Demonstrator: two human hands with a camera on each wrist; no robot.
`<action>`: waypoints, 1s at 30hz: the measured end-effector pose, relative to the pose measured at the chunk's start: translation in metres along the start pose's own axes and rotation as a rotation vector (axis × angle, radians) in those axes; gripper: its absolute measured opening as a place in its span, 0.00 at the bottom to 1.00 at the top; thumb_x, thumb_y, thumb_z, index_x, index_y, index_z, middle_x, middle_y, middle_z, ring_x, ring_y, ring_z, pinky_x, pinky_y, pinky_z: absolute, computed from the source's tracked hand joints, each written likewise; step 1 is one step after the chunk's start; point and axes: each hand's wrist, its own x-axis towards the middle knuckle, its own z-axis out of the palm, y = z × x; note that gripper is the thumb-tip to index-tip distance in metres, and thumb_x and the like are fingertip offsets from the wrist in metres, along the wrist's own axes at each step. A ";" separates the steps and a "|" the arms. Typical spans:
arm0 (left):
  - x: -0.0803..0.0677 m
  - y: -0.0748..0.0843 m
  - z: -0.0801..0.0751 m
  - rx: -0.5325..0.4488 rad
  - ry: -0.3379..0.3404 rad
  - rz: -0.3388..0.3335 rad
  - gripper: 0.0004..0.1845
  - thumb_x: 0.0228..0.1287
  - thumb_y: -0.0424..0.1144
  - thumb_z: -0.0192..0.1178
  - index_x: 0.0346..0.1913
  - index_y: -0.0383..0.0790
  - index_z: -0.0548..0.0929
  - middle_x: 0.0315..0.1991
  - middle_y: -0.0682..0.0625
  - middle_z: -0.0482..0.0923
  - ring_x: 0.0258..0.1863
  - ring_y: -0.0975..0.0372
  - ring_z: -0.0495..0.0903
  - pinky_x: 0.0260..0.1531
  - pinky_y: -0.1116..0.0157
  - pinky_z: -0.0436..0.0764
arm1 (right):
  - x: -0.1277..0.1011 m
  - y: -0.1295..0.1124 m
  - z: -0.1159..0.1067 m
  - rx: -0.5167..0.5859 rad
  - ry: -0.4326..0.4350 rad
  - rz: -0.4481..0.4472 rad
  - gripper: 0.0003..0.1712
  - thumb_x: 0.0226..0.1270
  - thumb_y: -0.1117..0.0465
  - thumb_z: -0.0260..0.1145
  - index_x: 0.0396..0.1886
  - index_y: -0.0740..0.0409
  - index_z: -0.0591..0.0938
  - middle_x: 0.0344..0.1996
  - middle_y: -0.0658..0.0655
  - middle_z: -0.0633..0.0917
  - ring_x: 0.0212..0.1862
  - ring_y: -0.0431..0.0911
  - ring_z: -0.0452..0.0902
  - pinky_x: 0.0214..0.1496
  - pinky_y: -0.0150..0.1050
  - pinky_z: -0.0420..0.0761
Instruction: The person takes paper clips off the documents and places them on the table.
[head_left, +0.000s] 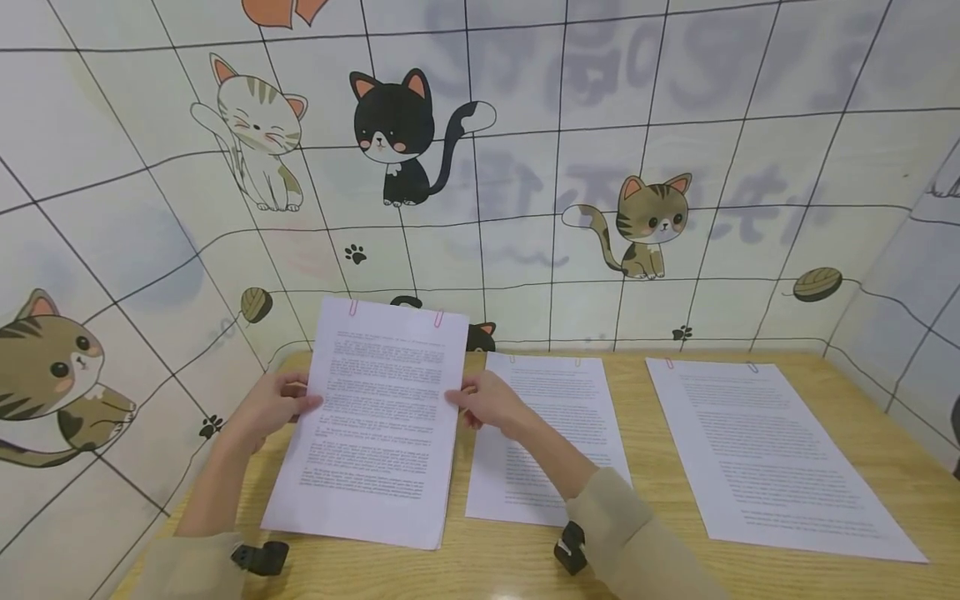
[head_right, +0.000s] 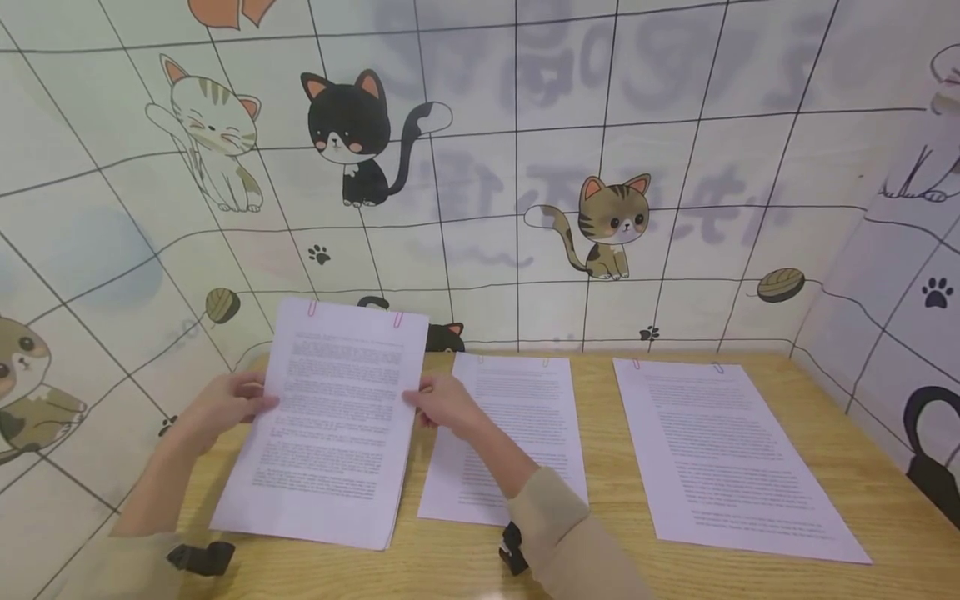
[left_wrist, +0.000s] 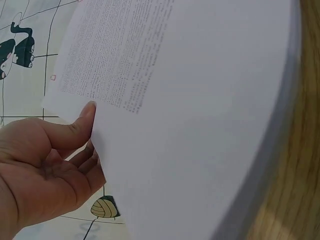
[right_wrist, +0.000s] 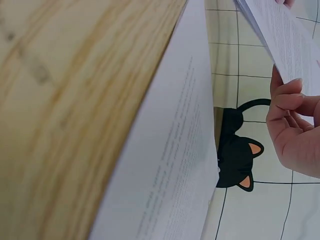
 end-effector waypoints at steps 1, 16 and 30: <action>0.000 0.002 0.000 -0.001 -0.003 0.003 0.20 0.73 0.33 0.59 0.63 0.28 0.72 0.48 0.38 0.79 0.41 0.53 0.81 0.45 0.57 0.76 | -0.001 -0.001 -0.002 -0.007 0.000 -0.016 0.11 0.74 0.63 0.63 0.49 0.67 0.83 0.22 0.54 0.81 0.19 0.41 0.72 0.24 0.30 0.71; -0.009 0.031 0.012 -0.055 -0.059 0.092 0.20 0.70 0.35 0.64 0.59 0.28 0.76 0.45 0.40 0.83 0.39 0.53 0.85 0.43 0.61 0.81 | -0.025 -0.006 -0.033 -0.090 0.093 -0.116 0.08 0.75 0.63 0.62 0.38 0.65 0.81 0.14 0.51 0.74 0.18 0.41 0.66 0.23 0.31 0.63; -0.013 0.052 0.044 -0.166 -0.149 0.191 0.13 0.67 0.27 0.63 0.52 0.24 0.78 0.41 0.40 0.84 0.37 0.54 0.85 0.38 0.61 0.85 | -0.052 -0.004 -0.072 -0.174 0.117 -0.180 0.09 0.77 0.63 0.60 0.49 0.62 0.81 0.15 0.53 0.74 0.19 0.43 0.66 0.23 0.32 0.63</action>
